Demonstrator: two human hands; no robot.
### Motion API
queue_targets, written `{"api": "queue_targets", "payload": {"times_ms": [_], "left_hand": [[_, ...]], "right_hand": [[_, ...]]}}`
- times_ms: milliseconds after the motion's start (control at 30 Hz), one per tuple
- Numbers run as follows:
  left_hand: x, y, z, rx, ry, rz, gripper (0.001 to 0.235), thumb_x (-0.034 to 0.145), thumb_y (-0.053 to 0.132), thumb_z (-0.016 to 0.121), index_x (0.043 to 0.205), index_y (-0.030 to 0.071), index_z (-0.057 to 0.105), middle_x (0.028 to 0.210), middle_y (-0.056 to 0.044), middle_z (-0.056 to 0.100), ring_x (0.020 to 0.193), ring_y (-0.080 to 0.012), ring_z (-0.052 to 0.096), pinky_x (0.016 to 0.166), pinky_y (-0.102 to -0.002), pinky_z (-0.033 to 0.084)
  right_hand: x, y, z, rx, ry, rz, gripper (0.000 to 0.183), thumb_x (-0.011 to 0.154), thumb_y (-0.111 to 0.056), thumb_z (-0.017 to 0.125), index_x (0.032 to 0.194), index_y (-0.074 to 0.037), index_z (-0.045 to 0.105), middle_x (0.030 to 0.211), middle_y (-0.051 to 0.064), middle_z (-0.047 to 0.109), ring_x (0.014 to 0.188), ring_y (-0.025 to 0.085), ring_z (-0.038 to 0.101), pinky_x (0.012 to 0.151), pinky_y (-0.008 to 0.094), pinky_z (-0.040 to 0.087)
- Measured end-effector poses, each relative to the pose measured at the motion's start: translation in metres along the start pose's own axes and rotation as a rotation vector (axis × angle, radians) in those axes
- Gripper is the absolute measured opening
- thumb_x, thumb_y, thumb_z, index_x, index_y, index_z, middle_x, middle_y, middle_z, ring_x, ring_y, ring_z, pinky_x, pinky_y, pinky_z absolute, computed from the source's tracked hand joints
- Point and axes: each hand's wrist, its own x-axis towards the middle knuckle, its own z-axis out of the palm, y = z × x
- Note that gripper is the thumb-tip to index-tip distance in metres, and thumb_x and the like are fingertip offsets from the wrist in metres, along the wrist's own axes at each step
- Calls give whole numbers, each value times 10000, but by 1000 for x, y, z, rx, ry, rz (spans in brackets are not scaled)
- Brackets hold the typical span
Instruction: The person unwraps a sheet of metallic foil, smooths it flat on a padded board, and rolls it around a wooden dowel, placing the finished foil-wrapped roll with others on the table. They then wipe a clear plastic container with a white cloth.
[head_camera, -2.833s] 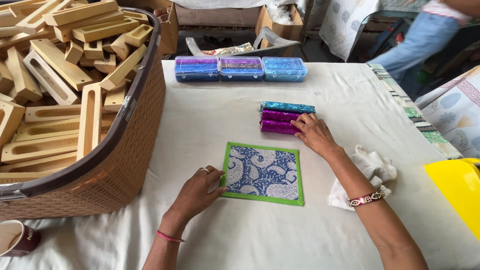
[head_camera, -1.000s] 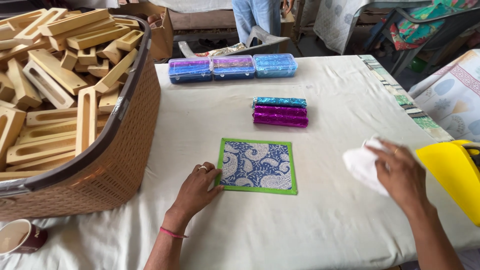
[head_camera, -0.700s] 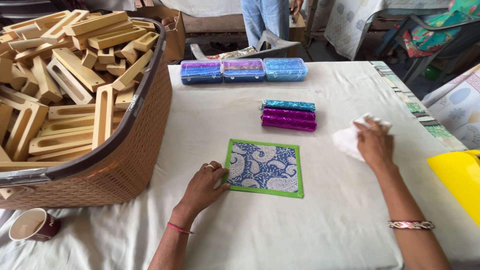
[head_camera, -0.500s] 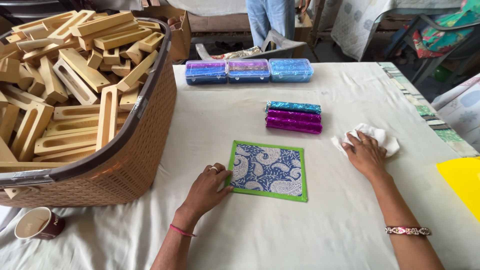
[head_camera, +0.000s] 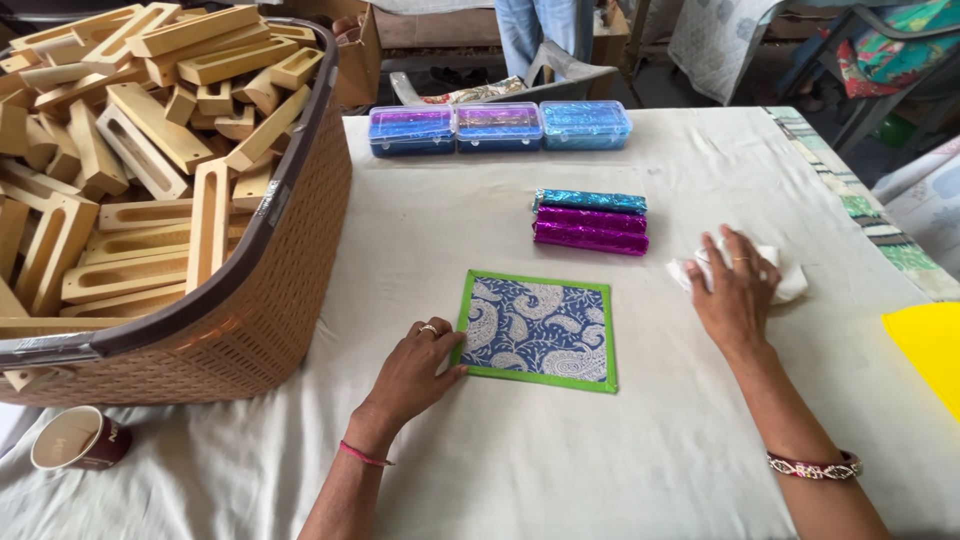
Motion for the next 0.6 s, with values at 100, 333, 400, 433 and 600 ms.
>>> {"api": "queue_targets", "payload": {"times_ms": [100, 333, 400, 433, 600], "left_hand": [[0, -3, 4, 20, 35, 49, 424, 842, 235, 774, 1218, 63, 679, 1212, -82, 631, 1146, -267, 578, 948, -408, 516], [22, -37, 21, 90, 153, 276, 296, 757, 253, 827, 985, 94, 727, 1003, -81, 727, 1038, -317, 664, 857, -430, 548], [40, -49, 19, 85, -62, 120, 316, 798, 317, 804, 1023, 106, 735, 1042, -65, 741, 1015, -276, 701, 872, -401, 568], [50, -56, 17, 130, -219, -124, 347, 841, 382, 783, 1060, 117, 744, 1082, -50, 756, 993, -238, 741, 887, -374, 588], [107, -107, 50, 61, -276, -138, 358, 965, 369, 718, 1186, 98, 799, 974, -130, 776, 838, -240, 765, 817, -379, 600]], "right_hand": [[-10, -8, 10, -78, -211, -8, 531, 1026, -469, 530, 1467, -176, 568, 1616, 69, 422, 1503, 226, 353, 1148, 619, 248], [-109, -18, -43, 41, -587, -162, 579, 1018, -505, 415, 1520, -218, 446, 1629, 36, 349, 1522, 194, 266, 1164, 544, 214], [-147, -29, -96, 58, -580, -79, 588, 1018, -501, 437, 1528, -209, 441, 1641, 46, 339, 1520, 211, 256, 1168, 540, 190], [-160, -39, -119, 115, -569, -96, 597, 1019, -496, 458, 1536, -200, 436, 1652, 56, 328, 1517, 229, 247, 1171, 535, 166], [-207, -28, -236, 410, -615, 143, 432, 971, -364, 629, 1338, -137, 635, 1449, 88, 565, 1344, 241, 488, 1087, 437, 401]]}}
